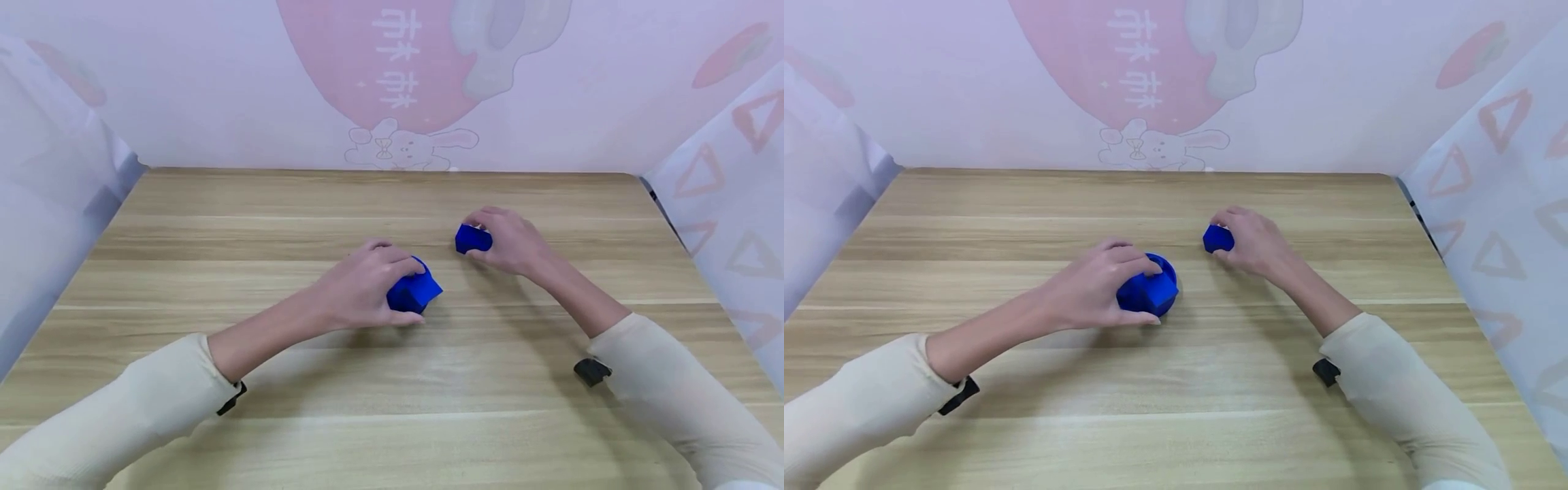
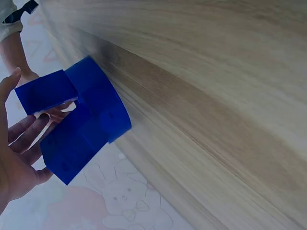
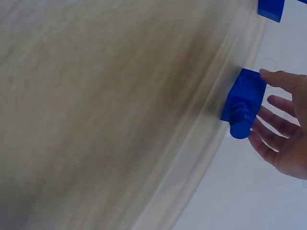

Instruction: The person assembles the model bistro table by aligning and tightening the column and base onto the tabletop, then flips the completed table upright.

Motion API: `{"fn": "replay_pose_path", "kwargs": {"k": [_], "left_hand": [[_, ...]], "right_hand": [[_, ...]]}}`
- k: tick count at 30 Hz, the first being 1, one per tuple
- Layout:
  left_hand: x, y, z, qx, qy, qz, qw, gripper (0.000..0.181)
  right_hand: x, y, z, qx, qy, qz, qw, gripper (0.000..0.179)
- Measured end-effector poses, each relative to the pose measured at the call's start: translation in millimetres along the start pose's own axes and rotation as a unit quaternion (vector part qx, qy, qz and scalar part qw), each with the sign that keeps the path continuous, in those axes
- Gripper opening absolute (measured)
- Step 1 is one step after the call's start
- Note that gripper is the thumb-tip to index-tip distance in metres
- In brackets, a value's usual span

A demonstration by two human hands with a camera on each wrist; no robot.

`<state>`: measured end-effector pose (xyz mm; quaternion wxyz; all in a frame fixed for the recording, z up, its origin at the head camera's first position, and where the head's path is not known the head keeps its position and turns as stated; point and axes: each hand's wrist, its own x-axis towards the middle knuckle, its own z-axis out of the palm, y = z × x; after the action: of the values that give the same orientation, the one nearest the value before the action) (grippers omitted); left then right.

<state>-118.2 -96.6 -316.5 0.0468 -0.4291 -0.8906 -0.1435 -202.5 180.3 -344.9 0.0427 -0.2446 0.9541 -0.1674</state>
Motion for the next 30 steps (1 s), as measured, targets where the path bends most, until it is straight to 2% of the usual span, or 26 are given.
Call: {"fn": "replay_pose_path", "kwargs": {"k": [6,14,21,30], "left_hand": [[7.7,4.5,0.9,0.001,-0.009,-0.003,0.9999,0.051],[9.1,6.4,-1.3,-0.017,-0.025,-0.024,0.9992,0.049],[2.5,1.5,-7.4,-0.050,-0.067,-0.040,0.9957,0.046],[-9.2,-8.2,-21.6,-0.093,-0.094,-0.046,0.9901,0.040]], "right_hand": [[4.8,8.1,4.1,0.018,-0.009,0.014,0.9997,0.050],[9.8,10.7,3.3,0.036,-0.015,0.015,0.9991,0.047],[8.6,7.8,0.8,0.041,-0.001,0.006,0.9992,0.046],[5.0,2.6,-4.0,0.091,0.023,-0.013,0.9955,0.047]]}}
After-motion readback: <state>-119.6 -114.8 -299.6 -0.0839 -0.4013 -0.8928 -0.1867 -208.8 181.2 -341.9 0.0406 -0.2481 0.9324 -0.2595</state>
